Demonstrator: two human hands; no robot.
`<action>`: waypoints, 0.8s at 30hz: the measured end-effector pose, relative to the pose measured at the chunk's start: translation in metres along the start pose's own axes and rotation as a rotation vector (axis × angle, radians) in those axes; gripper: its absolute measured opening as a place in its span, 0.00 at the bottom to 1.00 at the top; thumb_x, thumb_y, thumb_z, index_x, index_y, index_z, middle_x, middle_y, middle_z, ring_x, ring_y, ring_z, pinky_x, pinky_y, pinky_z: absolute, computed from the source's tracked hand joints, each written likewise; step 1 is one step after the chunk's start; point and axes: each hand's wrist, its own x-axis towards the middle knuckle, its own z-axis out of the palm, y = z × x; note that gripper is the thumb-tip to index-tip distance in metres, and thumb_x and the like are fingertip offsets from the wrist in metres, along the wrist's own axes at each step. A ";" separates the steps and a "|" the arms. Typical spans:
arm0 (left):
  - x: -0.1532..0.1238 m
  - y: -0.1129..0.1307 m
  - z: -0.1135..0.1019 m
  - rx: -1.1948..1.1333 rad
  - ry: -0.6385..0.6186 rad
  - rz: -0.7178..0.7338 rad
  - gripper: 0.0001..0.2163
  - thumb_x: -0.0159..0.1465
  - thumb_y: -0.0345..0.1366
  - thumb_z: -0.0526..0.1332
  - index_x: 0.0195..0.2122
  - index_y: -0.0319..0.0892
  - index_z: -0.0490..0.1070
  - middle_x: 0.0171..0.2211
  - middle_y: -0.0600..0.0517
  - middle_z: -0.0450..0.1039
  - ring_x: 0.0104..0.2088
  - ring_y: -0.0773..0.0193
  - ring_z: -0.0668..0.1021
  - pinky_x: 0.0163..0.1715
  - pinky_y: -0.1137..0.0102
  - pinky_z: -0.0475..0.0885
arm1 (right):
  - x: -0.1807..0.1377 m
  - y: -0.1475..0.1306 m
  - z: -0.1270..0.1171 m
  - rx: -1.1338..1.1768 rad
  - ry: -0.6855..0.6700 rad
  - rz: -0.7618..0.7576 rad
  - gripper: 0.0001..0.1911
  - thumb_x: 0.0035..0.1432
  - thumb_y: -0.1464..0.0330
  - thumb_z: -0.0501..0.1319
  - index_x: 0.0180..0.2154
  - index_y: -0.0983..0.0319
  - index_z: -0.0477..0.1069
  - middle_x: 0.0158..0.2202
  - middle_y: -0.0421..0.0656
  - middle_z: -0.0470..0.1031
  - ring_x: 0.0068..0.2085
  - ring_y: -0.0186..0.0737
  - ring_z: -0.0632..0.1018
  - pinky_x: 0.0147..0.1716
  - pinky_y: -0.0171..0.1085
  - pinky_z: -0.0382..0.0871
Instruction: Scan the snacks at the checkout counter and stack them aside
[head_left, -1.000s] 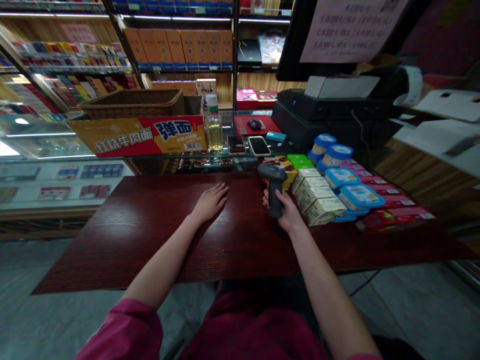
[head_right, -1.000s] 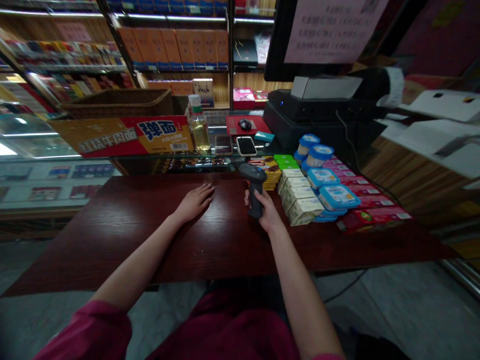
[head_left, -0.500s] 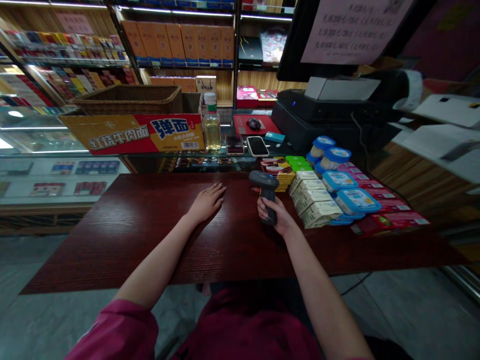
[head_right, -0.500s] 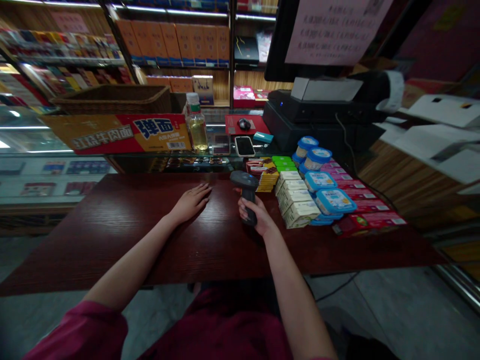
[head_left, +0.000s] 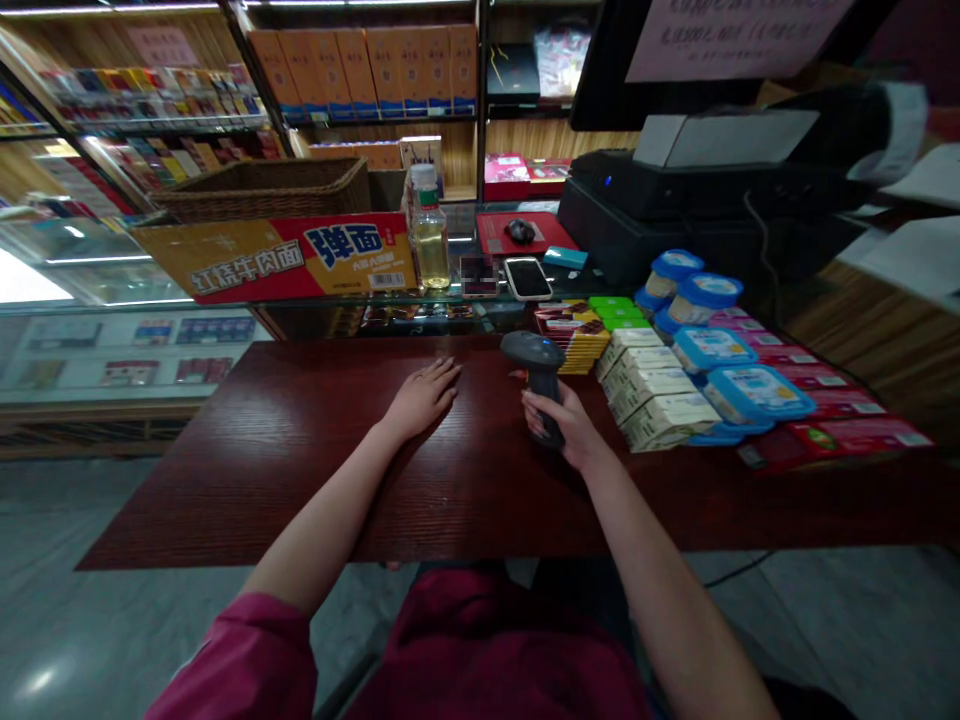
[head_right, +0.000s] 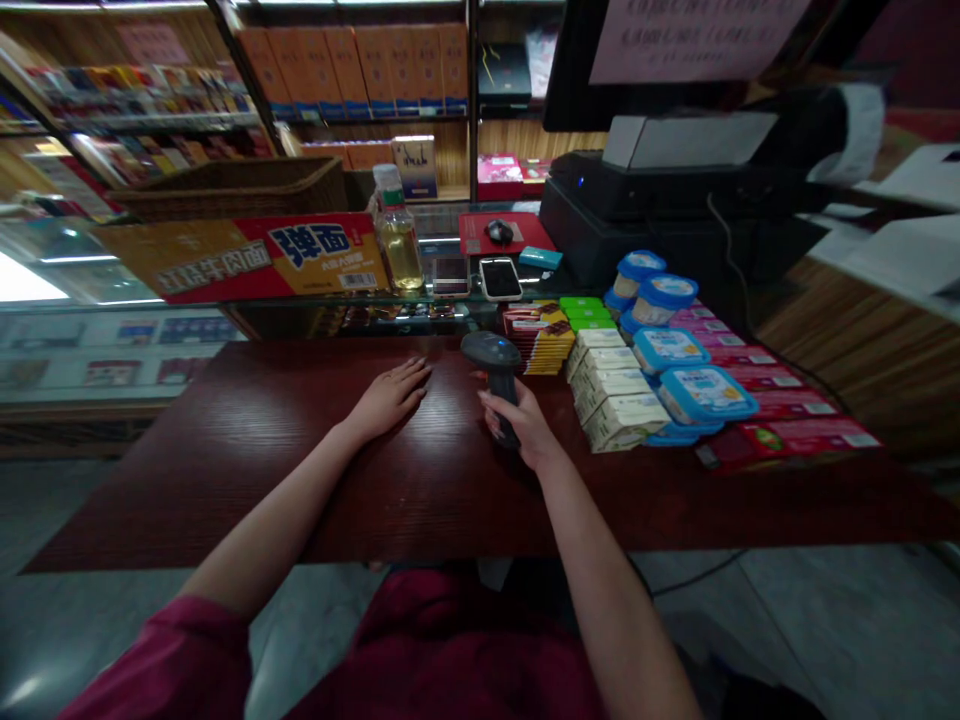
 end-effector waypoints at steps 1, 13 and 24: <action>0.000 0.000 0.000 -0.002 -0.001 -0.003 0.26 0.77 0.42 0.52 0.74 0.42 0.63 0.77 0.44 0.55 0.77 0.52 0.60 0.74 0.53 0.61 | 0.000 0.002 0.001 -0.023 0.015 0.000 0.30 0.50 0.60 0.78 0.52 0.62 0.76 0.24 0.32 0.67 0.20 0.28 0.64 0.18 0.31 0.55; 0.036 0.032 -0.008 -0.235 0.253 0.139 0.26 0.74 0.39 0.57 0.73 0.46 0.64 0.72 0.46 0.68 0.73 0.55 0.69 0.73 0.55 0.65 | -0.008 0.006 -0.007 -0.197 0.146 -0.164 0.23 0.51 0.56 0.77 0.40 0.57 0.68 0.20 0.30 0.68 0.16 0.31 0.67 0.15 0.33 0.65; 0.119 0.113 -0.012 -0.245 0.316 0.342 0.20 0.71 0.29 0.63 0.64 0.44 0.75 0.69 0.44 0.72 0.76 0.49 0.64 0.69 0.50 0.66 | -0.066 -0.005 -0.038 -0.251 0.233 -0.235 0.21 0.55 0.54 0.75 0.40 0.57 0.70 0.21 0.34 0.71 0.18 0.35 0.70 0.17 0.38 0.69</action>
